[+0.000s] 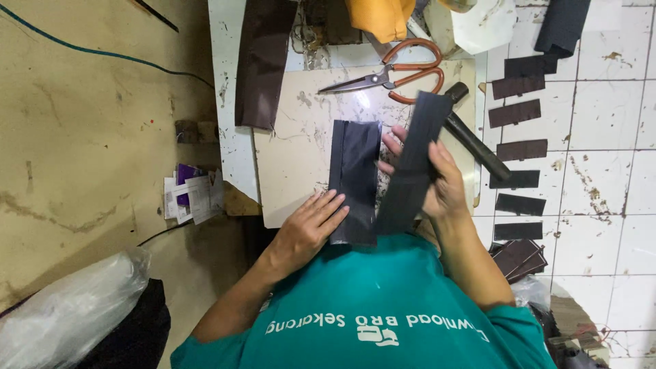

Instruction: The person aligns and folds a black leather wallet on a workbench, then uses a hammer to tap the folded edges. They continue to adjust and press the wallet, then set it aside and briefly handle a small metal pin on the table.

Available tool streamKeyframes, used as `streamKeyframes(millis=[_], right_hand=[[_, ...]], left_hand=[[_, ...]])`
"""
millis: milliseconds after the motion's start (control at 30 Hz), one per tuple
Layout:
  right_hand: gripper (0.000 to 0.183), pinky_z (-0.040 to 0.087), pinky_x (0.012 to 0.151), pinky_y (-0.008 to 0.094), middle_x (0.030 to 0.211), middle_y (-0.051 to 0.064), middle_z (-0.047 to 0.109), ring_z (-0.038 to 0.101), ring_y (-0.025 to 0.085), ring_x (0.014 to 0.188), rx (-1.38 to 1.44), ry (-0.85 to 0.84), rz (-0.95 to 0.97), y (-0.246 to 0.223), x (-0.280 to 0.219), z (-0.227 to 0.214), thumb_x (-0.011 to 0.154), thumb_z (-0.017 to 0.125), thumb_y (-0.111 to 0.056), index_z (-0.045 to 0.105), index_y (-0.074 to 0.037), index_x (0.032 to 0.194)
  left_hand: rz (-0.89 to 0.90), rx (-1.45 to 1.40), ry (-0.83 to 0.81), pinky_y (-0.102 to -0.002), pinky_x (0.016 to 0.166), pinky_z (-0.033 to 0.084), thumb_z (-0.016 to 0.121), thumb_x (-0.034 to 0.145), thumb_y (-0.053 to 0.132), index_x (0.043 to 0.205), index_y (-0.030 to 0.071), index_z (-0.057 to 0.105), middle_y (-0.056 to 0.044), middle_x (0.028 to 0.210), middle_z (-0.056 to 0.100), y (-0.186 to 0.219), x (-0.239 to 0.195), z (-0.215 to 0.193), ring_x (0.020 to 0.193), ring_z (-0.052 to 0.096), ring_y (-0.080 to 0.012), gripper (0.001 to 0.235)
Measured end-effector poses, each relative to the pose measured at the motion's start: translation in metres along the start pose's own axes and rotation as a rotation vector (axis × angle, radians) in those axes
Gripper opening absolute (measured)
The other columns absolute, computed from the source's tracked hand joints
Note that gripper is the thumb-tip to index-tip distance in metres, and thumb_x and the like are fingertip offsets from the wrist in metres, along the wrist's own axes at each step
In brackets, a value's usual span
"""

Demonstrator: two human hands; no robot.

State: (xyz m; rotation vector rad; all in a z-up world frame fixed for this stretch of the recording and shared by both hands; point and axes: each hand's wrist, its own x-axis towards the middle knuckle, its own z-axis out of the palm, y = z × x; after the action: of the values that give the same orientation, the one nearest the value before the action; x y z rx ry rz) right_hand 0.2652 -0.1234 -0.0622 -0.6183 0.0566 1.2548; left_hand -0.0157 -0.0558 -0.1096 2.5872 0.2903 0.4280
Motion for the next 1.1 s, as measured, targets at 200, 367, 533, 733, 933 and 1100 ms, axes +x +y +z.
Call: streamKeyframes(millis=[200, 367, 533, 733, 933, 1100], right_hand=[[0.032, 0.048, 0.116, 0.065, 0.140, 0.023, 0.062, 0.063, 0.038, 0.131, -0.269, 0.024, -0.233, 0.009, 0.041, -0.038, 0.108, 0.050, -0.017, 0.059, -0.009, 0.138], [0.037, 0.048, 0.107, 0.046, 0.136, 0.011, 0.054, 0.054, 0.021, 0.122, -0.340, -0.045, -0.355, -0.043, 0.017, 0.001, 0.109, 0.050, -0.029, 0.053, -0.013, 0.142], [0.041, 0.034, 0.044, 0.022, 0.065, 0.002, 0.041, 0.030, 0.011, 0.048, -0.236, 0.013, -0.255, -0.098, -0.035, -0.015, 0.108, 0.046, -0.046, 0.062, -0.009, 0.113], [0.032, 0.033, 0.047, 0.020, 0.101, 0.008, 0.056, 0.042, 0.011, 0.059, 0.052, -0.075, -0.261, -0.053, -0.082, -0.071, 0.120, 0.043, -0.018, 0.054, -0.009, 0.149], [0.036, 0.065, 0.069, 0.042, 0.095, 0.023, 0.073, 0.075, 0.027, 0.079, -0.734, 0.281, -0.006, 0.026, -0.070, -0.034, 0.098, 0.063, -0.009, 0.055, 0.000, 0.132], [0.031, 0.058, 0.039, 0.029, 0.074, 0.013, 0.072, 0.074, 0.019, 0.056, -1.003, 0.155, -0.033, 0.037, -0.058, -0.032, 0.097, 0.065, -0.003, 0.057, 0.001, 0.126]], left_hand=[[-0.038, -0.010, 0.076, -0.043, 0.102, 0.055, 0.060, 0.091, 0.000, 0.139, 0.007, 0.062, -0.018, 0.141, 0.062, 0.017, -0.005, -0.035, 0.127, 0.063, -0.0352, 0.049], [-0.001, 0.008, 0.123, -0.042, 0.094, 0.057, 0.063, 0.095, 0.009, 0.127, 0.005, 0.068, -0.016, 0.126, 0.068, 0.029, -0.004, -0.022, 0.117, 0.067, -0.0357, 0.033], [0.009, -0.089, 0.123, -0.040, 0.087, 0.058, 0.064, 0.096, 0.014, 0.122, 0.006, 0.070, -0.013, 0.115, 0.069, 0.031, 0.002, -0.013, 0.109, 0.070, -0.0313, 0.027], [0.035, -0.263, 0.058, -0.044, 0.075, 0.062, 0.075, 0.094, 0.004, 0.112, -0.001, 0.074, -0.017, 0.105, 0.074, 0.035, 0.021, -0.027, 0.090, 0.072, -0.0328, 0.019], [-0.121, -0.557, -0.098, -0.046, 0.080, 0.059, 0.069, 0.096, 0.038, 0.118, -0.001, 0.068, -0.020, 0.103, 0.072, 0.026, 0.028, -0.042, 0.099, 0.071, -0.0375, 0.044], [-0.186, -0.452, -0.027, -0.044, 0.087, 0.057, 0.065, 0.101, 0.026, 0.130, 0.004, 0.065, -0.018, 0.113, 0.071, -0.008, 0.023, 0.001, 0.103, 0.069, -0.0355, 0.037]])
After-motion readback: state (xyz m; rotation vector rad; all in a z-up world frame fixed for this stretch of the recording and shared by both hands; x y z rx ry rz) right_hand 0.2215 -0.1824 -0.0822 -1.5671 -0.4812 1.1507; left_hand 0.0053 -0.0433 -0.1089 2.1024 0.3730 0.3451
